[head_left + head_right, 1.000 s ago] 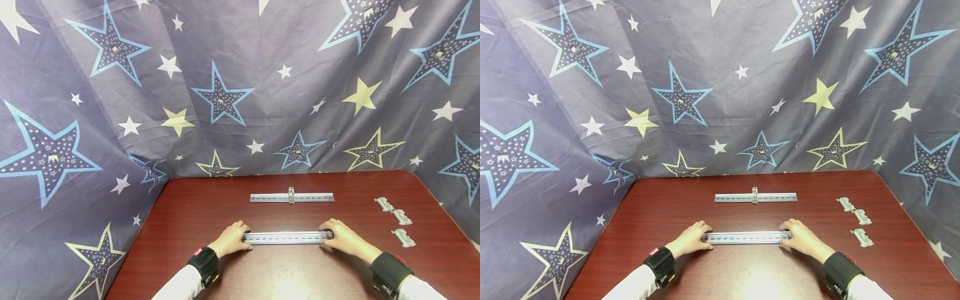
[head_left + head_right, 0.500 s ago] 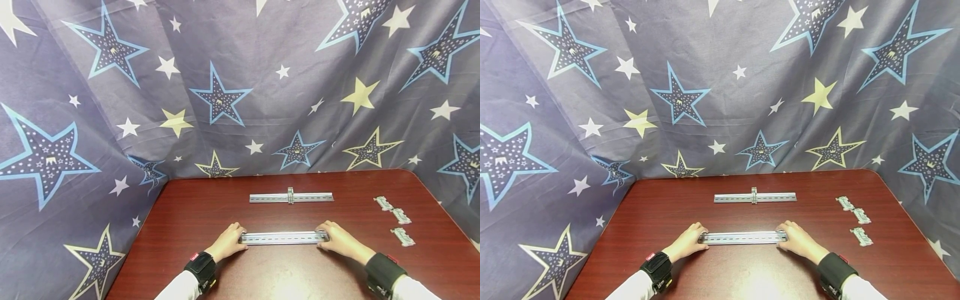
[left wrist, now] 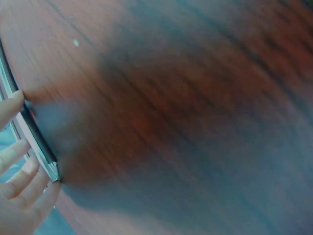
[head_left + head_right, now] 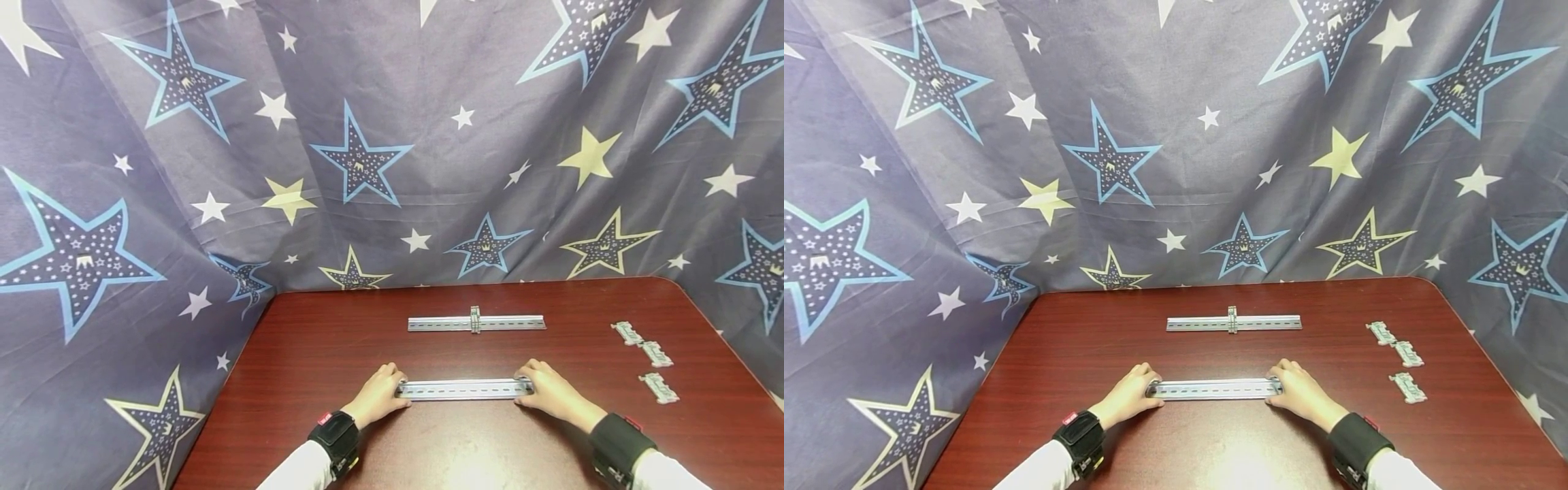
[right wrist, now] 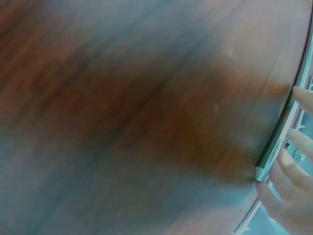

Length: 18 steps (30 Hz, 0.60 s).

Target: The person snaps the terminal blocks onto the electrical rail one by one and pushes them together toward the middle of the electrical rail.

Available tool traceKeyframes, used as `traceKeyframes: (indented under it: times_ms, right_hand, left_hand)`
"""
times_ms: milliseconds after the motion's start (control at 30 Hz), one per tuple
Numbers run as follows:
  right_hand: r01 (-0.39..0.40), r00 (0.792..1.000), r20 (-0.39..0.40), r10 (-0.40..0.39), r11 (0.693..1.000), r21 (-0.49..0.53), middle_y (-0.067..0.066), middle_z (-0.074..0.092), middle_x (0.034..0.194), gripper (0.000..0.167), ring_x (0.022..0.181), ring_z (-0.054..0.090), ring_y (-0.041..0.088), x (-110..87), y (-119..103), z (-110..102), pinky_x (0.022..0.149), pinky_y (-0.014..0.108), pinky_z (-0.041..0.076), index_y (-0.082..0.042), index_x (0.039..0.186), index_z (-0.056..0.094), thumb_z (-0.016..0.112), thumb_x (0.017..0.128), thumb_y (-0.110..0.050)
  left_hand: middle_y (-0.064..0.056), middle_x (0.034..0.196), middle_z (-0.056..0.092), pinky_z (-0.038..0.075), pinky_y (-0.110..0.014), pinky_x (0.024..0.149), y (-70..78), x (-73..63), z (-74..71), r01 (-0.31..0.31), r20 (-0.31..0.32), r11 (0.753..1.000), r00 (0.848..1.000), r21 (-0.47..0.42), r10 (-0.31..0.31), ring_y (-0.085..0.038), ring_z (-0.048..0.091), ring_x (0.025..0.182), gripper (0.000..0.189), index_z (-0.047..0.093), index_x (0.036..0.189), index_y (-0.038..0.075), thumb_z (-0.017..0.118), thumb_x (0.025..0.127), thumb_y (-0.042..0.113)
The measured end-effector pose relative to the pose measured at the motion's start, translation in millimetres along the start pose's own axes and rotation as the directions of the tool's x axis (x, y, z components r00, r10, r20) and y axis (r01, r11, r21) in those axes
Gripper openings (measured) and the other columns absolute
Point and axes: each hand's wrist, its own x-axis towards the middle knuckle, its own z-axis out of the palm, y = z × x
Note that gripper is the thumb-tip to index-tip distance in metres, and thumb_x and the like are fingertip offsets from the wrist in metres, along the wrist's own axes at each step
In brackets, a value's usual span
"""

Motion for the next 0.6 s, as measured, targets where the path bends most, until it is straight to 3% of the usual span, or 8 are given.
traceKeyframes:
  times_ms: [267, 600]
  right_hand:
    - [-0.017, 1.000, 0.008, 0.017, 1.000, -0.018, -0.002, 0.049, 0.077, 0.031, 0.073, 0.048, 0.017, 1.5, 0.9, 1.2, 0.064, 0.033, 0.042, -0.005, 0.083, 0.063, 0.077, 0.060, -0.020]
    - [-0.024, 0.999, 0.031, 0.025, 0.999, -0.033, -0.004, 0.046, 0.074, 0.030, 0.070, 0.045, 0.013, 1.5, 4.4, 0.1, 0.060, 0.029, 0.040, -0.006, 0.083, 0.065, 0.076, 0.060, -0.021]
  left_hand:
    - [0.003, 0.077, 0.044, 0.039, -0.028, 0.066, 0.4, 1.1, 2.2, 0.024, 0.015, 1.000, 1.000, 0.019, -0.025, -0.014, 0.043, 0.073, 0.035, 0.062, 0.086, 0.006, 0.073, 0.065, 0.032]
    - [0.003, 0.075, 0.043, 0.039, -0.027, 0.063, 1.9, 6.0, 1.8, -0.009, 0.012, 0.999, 1.000, 0.045, 0.009, -0.014, 0.044, 0.071, 0.032, 0.060, 0.082, 0.008, 0.073, 0.066, 0.033]
